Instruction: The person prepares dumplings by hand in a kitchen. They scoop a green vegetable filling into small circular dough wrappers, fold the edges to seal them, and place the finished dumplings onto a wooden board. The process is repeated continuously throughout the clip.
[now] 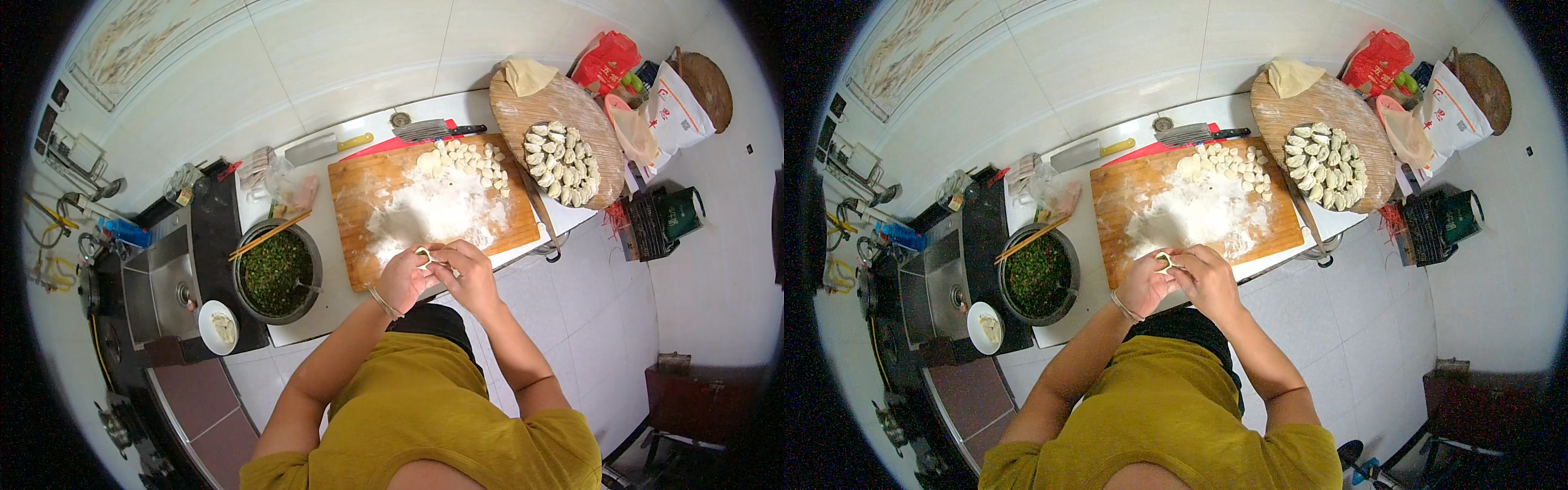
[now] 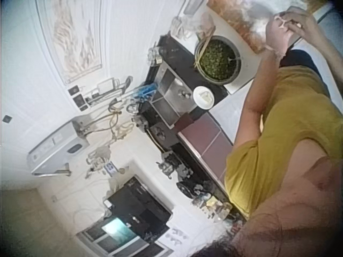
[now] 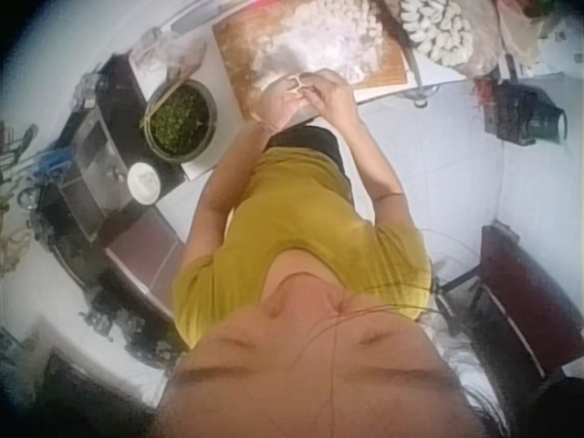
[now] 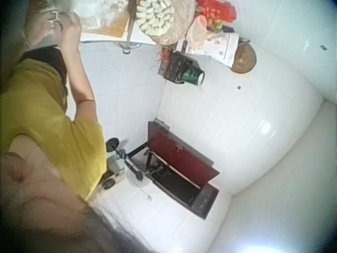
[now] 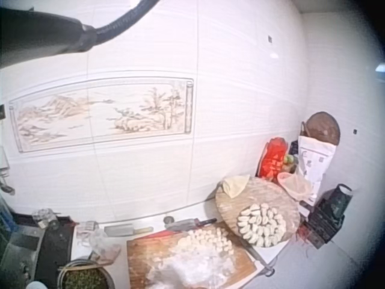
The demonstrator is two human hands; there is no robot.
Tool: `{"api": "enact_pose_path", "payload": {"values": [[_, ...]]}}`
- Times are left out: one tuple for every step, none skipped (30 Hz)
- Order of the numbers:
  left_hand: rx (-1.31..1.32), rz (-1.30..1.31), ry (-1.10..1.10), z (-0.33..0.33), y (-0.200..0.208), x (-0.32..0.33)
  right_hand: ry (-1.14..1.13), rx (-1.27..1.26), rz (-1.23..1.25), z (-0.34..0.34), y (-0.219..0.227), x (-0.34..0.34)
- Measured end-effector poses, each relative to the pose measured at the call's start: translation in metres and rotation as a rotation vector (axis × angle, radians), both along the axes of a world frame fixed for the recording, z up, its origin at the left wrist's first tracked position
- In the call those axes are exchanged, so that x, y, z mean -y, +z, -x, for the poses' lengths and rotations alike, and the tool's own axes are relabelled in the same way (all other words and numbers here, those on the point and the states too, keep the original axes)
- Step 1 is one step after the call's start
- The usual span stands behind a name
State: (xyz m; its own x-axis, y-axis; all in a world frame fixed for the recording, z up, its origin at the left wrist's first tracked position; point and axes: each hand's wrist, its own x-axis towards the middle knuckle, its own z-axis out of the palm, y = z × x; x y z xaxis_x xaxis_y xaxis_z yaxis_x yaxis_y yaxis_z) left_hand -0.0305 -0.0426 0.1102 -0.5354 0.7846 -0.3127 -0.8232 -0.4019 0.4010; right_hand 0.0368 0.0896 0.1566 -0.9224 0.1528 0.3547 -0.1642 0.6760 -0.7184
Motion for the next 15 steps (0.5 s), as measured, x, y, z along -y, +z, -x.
{"api": "enact_pose_path", "payload": {"values": [[-0.005, 0.01, 0.0, 0.0, 0.002, 0.0, -0.001, -0.006, -0.008, 0.0, 0.0, 0.0], [-0.011, 0.02, 0.0, -0.001, 0.003, 0.001, -0.001, -0.012, -0.017, 0.0, 0.0, 0.001], [-0.016, 0.03, 0.0, -0.001, 0.004, 0.001, -0.002, -0.018, -0.025, 0.0, 0.0, 0.001], [-0.033, 0.068, 0.001, -0.002, 0.0, 0.001, 0.007, -0.033, -0.048, 0.0, 0.001, 0.002], [-0.049, 0.106, 0.002, -0.001, -0.006, 0.0, 0.016, -0.048, -0.071, 0.0, 0.002, 0.004], [-0.065, 0.144, 0.003, -0.001, -0.01, 0.0, 0.025, -0.064, -0.094, 0.001, 0.003, 0.005], [-0.051, 0.162, 0.012, -0.001, -0.008, 0.0, 0.026, -0.068, -0.103, 0.001, 0.002, 0.005], [-0.037, 0.18, 0.02, -0.002, -0.005, 0.0, 0.027, -0.071, -0.112, 0.002, 0.0, 0.005], [-0.023, 0.198, 0.029, -0.002, -0.002, 0.0, 0.028, -0.075, -0.121, 0.002, -0.001, 0.005], [-0.046, 0.203, 0.024, -0.002, -0.002, 0.0, 0.028, -0.081, -0.117, 0.002, -0.001, 0.005], [-0.069, 0.208, 0.019, -0.002, -0.001, 0.001, 0.029, -0.088, -0.113, 0.001, 0.001, 0.005], [-0.092, 0.212, 0.013, -0.001, 0.0, 0.002, 0.03, -0.094, -0.109, 0.001, 0.001, 0.005], [-0.096, 0.223, 0.01, -0.002, 0.002, 0.001, 0.032, -0.1, -0.094, 0.001, 0.001, 0.005], [-0.1, 0.234, 0.007, -0.002, 0.005, 0.0, 0.033, -0.105, -0.079, 0.0, 0.0, 0.005], [-0.104, 0.245, 0.004, -0.003, 0.007, 0.0, 0.035, -0.11, -0.064, 0.0, -0.001, 0.005]]}}
